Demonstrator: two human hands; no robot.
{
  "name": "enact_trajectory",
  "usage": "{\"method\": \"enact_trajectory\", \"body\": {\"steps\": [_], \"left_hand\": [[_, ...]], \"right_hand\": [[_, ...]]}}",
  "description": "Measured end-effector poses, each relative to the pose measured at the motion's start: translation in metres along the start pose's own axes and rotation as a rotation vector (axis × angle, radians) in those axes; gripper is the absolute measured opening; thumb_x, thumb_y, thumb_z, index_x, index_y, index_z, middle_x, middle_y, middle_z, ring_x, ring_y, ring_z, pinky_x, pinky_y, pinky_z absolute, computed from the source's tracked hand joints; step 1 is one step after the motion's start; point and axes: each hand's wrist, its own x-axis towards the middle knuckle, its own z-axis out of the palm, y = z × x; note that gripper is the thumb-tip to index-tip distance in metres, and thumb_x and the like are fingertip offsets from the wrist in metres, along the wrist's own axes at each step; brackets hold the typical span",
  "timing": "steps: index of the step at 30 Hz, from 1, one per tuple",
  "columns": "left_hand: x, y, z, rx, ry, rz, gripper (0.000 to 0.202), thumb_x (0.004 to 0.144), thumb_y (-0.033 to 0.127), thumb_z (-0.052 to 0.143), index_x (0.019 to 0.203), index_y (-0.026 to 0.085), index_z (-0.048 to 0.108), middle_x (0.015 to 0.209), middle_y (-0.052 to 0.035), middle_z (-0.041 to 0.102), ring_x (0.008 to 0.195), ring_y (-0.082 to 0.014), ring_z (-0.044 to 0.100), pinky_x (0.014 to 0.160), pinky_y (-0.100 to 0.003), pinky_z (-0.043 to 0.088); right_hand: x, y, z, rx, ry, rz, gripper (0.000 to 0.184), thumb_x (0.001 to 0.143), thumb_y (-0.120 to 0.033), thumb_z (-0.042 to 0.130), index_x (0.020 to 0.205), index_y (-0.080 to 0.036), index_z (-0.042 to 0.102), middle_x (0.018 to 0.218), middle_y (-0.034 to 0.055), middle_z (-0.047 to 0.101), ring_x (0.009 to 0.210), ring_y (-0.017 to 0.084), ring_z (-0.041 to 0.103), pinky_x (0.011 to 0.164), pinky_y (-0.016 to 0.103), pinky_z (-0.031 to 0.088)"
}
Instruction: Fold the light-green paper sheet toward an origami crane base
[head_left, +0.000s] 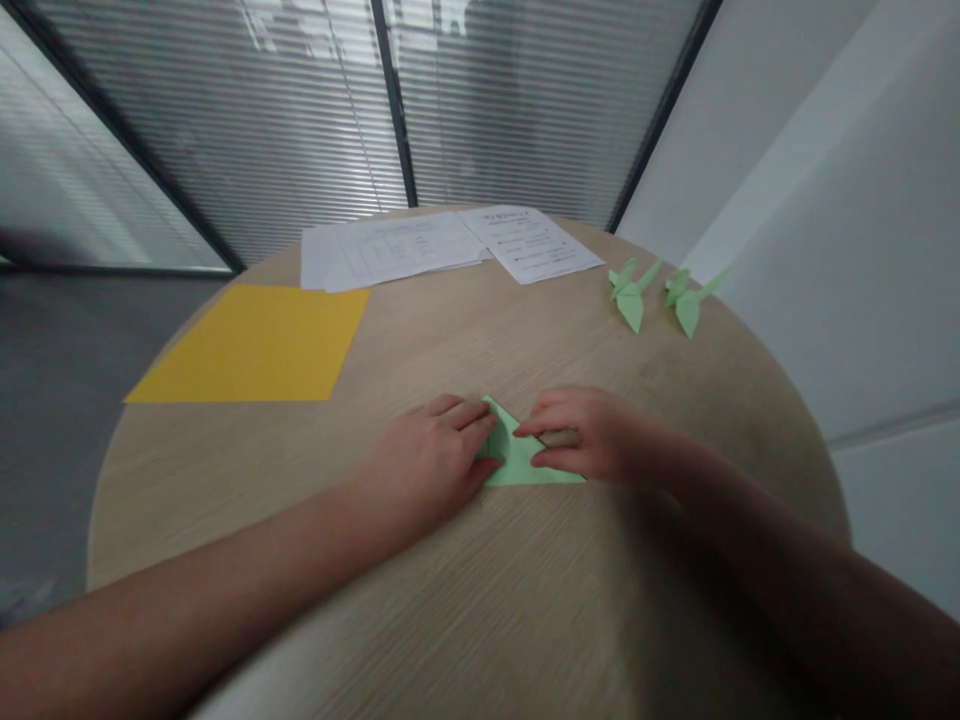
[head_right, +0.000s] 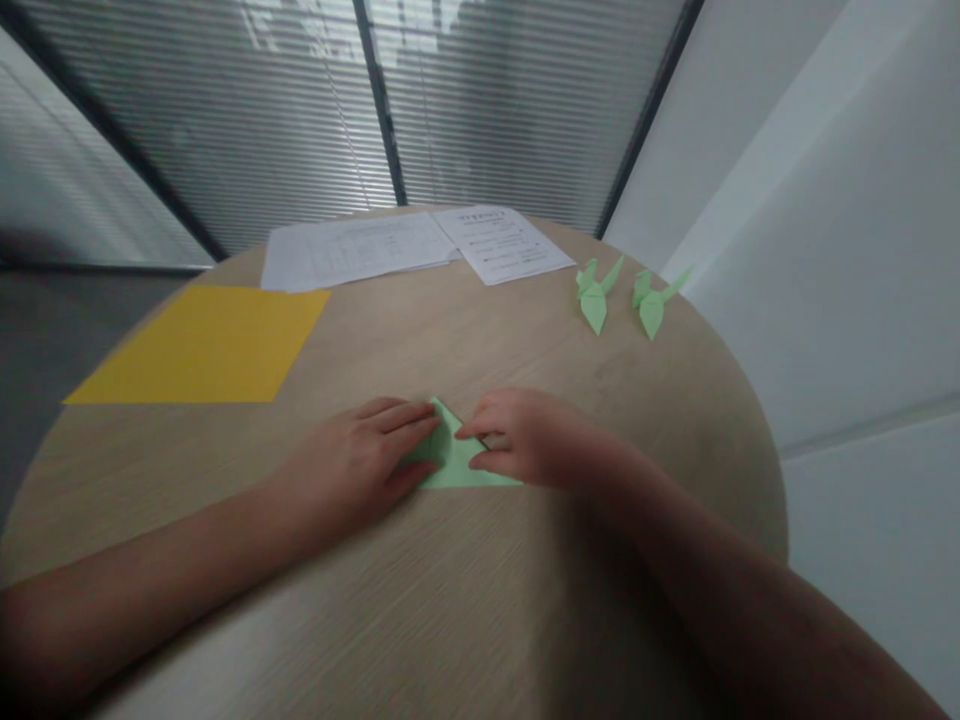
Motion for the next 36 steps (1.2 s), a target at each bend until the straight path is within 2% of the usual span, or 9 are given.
{"method": "enact_trajectory", "body": {"steps": [6,8,12,16,19,22,28,33,36], "left_hand": [[0.000,-0.006,0.001,-0.045,-0.015,0.011,0.036,0.095,0.029,0.065,0.129,0.018,0.068,0.138,-0.0154,0.068,0.126,-0.0356,0.062,0.108,-0.055,0.048],[0.000,-0.006,0.001,-0.021,-0.030,0.007,0.040,0.096,0.032,0.065,0.132,0.018,0.066,0.140,-0.0156,0.067,0.128,-0.0363,0.060,0.109,-0.056,0.048],[-0.001,-0.005,-0.001,0.045,-0.033,-0.002,0.044,0.094,0.037,0.067,0.132,0.015,0.066,0.139,-0.0167,0.067,0.127,-0.0371,0.060,0.106,-0.056,0.050],[-0.003,-0.004,-0.004,0.073,-0.017,-0.012,0.045,0.091,0.039,0.072,0.130,0.016,0.067,0.136,-0.0159,0.068,0.121,-0.0358,0.063,0.103,-0.054,0.053],[-0.003,-0.006,-0.004,0.066,-0.012,-0.010,0.048,0.088,0.039,0.075,0.130,0.016,0.067,0.132,-0.0159,0.069,0.118,-0.0355,0.063,0.102,-0.054,0.054],[-0.003,-0.008,-0.004,0.055,-0.005,-0.017,0.050,0.087,0.040,0.076,0.130,0.017,0.067,0.131,-0.0157,0.069,0.119,-0.0363,0.062,0.101,-0.056,0.054],[-0.004,-0.008,-0.005,0.064,-0.006,-0.023,0.050,0.087,0.041,0.076,0.129,0.016,0.067,0.131,-0.0160,0.068,0.117,-0.0369,0.061,0.100,-0.057,0.053],[-0.001,-0.006,-0.009,0.100,-0.045,-0.059,0.045,0.085,0.044,0.077,0.120,0.017,0.070,0.116,-0.0145,0.070,0.106,-0.0344,0.062,0.093,-0.052,0.055],[0.000,-0.008,-0.009,0.095,-0.049,-0.059,0.053,0.086,0.045,0.076,0.130,0.018,0.066,0.119,-0.0146,0.068,0.108,-0.0345,0.061,0.094,-0.052,0.054]], "right_hand": [[-0.002,-0.001,0.000,0.005,-0.009,-0.027,0.027,0.090,-0.019,0.072,0.116,-0.017,0.077,0.104,0.0096,0.072,0.096,0.022,0.067,0.088,0.037,0.051],[-0.004,-0.004,-0.001,0.013,-0.018,-0.017,0.028,0.090,-0.020,0.073,0.117,-0.017,0.076,0.106,0.0096,0.072,0.097,0.023,0.067,0.089,0.037,0.051],[-0.006,-0.012,-0.001,0.033,-0.027,0.056,0.029,0.090,-0.019,0.072,0.120,-0.019,0.075,0.107,0.0080,0.071,0.098,0.022,0.067,0.087,0.035,0.051],[-0.002,-0.017,0.004,0.017,0.044,0.113,0.020,0.098,-0.023,0.063,0.113,-0.020,0.077,0.098,0.0072,0.072,0.092,0.021,0.067,0.083,0.033,0.051],[0.002,-0.018,0.008,-0.022,0.079,0.132,0.027,0.098,-0.023,0.063,0.122,-0.020,0.073,0.101,0.0081,0.072,0.093,0.023,0.067,0.082,0.034,0.051],[0.004,-0.019,0.009,-0.049,0.054,0.150,0.038,0.097,-0.024,0.063,0.135,-0.021,0.068,0.101,0.0082,0.070,0.091,0.023,0.066,0.080,0.035,0.050],[0.004,-0.021,0.007,-0.059,0.000,0.179,0.032,0.098,-0.024,0.060,0.128,-0.022,0.071,0.097,0.0071,0.066,0.088,0.021,0.063,0.079,0.033,0.049],[0.005,-0.021,0.006,-0.086,-0.035,0.193,0.038,0.099,-0.025,0.059,0.136,-0.021,0.067,0.101,0.0084,0.065,0.090,0.022,0.063,0.081,0.035,0.050],[0.005,-0.020,0.007,-0.107,-0.032,0.181,0.036,0.099,-0.025,0.059,0.133,-0.021,0.068,0.101,0.0083,0.065,0.091,0.022,0.063,0.082,0.035,0.050]]}}
